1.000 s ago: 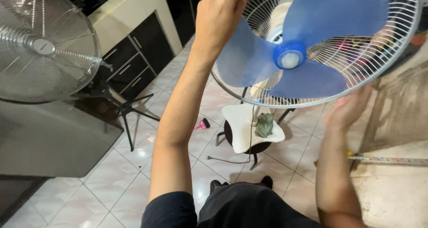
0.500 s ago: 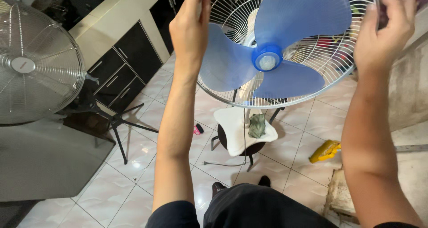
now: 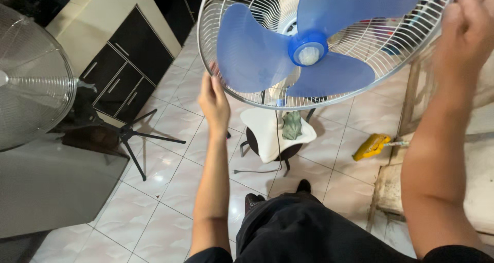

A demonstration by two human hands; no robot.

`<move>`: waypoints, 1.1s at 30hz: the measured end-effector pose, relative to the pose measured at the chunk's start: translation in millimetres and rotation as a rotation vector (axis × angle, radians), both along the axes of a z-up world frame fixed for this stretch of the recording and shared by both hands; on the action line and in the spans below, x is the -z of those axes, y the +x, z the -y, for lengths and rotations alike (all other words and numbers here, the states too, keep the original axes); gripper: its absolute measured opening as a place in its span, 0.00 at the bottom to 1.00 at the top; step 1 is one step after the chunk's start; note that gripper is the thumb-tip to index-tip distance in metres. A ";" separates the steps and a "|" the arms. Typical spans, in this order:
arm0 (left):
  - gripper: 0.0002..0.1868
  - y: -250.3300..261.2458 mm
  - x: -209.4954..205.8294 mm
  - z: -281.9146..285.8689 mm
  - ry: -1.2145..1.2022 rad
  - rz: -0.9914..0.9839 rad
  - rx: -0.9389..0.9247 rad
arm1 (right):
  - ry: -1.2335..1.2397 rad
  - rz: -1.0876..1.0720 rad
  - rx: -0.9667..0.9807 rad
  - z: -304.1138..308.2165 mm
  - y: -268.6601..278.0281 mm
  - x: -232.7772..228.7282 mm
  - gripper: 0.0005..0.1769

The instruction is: The person removes the front grille of a standing electric fan, then reattaches it and uses a screwdriver to tighten the screws on the grille and neck. The fan remains assembled at the end of the clip.

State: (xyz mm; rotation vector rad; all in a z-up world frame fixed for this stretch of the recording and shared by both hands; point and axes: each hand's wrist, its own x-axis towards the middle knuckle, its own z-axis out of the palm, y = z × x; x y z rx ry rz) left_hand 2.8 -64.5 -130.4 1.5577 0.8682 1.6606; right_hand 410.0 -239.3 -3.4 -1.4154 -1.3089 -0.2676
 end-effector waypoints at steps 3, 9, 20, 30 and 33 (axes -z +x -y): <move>0.15 17.9 45.8 24.4 -0.169 0.062 0.091 | 0.105 0.229 0.014 2.6 3.9 26.9 0.17; 0.13 32.4 76.7 34.2 -0.344 0.294 0.331 | 0.047 -0.290 -0.109 5.4 -1.3 82.3 0.08; 0.15 44.4 104.9 30.4 -0.506 0.144 0.343 | -0.127 -0.163 -0.010 6.9 -35.8 122.3 0.14; 0.19 101.2 143.8 49.2 -0.739 0.304 0.652 | -0.084 0.154 0.214 -10.4 20.7 82.5 0.07; 0.18 80.0 127.0 45.6 -0.648 0.293 0.454 | -0.029 0.141 0.140 -14.1 19.3 69.0 0.11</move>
